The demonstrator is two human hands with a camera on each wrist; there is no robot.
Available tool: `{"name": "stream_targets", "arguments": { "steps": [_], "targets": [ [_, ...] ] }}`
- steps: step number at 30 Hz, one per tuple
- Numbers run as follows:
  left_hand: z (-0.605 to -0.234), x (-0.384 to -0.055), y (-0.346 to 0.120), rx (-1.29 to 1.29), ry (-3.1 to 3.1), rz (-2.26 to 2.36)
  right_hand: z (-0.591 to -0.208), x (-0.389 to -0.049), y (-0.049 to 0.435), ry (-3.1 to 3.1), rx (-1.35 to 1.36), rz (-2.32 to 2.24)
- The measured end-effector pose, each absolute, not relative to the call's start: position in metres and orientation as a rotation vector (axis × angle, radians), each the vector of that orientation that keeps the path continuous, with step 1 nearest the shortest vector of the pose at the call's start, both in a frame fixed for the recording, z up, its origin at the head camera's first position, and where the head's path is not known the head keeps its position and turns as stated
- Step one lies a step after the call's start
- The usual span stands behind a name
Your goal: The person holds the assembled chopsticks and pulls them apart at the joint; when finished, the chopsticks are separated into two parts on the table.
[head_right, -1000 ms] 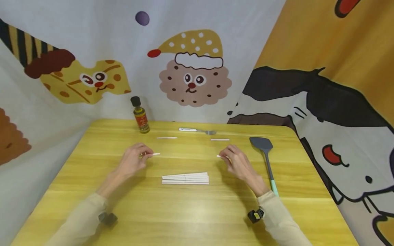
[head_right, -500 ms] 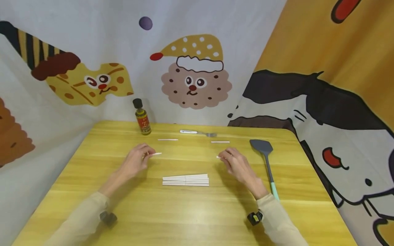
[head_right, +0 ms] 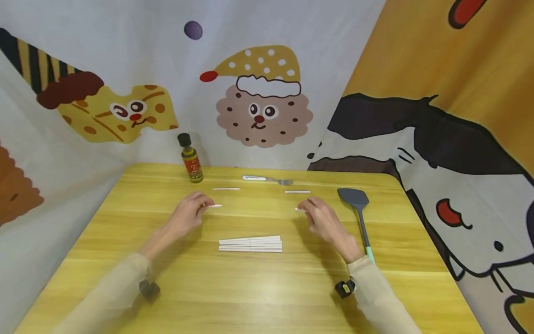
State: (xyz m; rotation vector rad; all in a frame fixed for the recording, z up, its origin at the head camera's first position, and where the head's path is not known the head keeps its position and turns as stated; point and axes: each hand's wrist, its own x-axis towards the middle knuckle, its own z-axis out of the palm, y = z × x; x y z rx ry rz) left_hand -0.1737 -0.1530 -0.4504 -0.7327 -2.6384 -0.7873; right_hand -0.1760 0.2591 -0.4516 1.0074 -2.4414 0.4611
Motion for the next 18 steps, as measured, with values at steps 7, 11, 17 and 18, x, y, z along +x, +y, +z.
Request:
{"name": "stream_targets", "arguments": {
  "steps": [7,11,17,18],
  "targets": [
    [-0.451,-0.188,-0.151,-0.690,-2.688,-0.807,-0.452,-0.189,0.258,-2.490,0.970,0.494],
    [-0.453,-0.196,-0.150,-0.671,-2.737,-0.844,-0.452,-0.196,0.257,-2.542,0.942,0.534],
    [-0.456,-0.205,-0.148,-0.653,-2.798,-0.913,-0.454,-0.206,0.255,-2.580,0.946,0.586],
    [-0.457,-0.206,-0.148,-0.650,-2.804,-0.920,-0.454,-0.208,0.255,-2.585,0.947,0.584]
  ]
}}
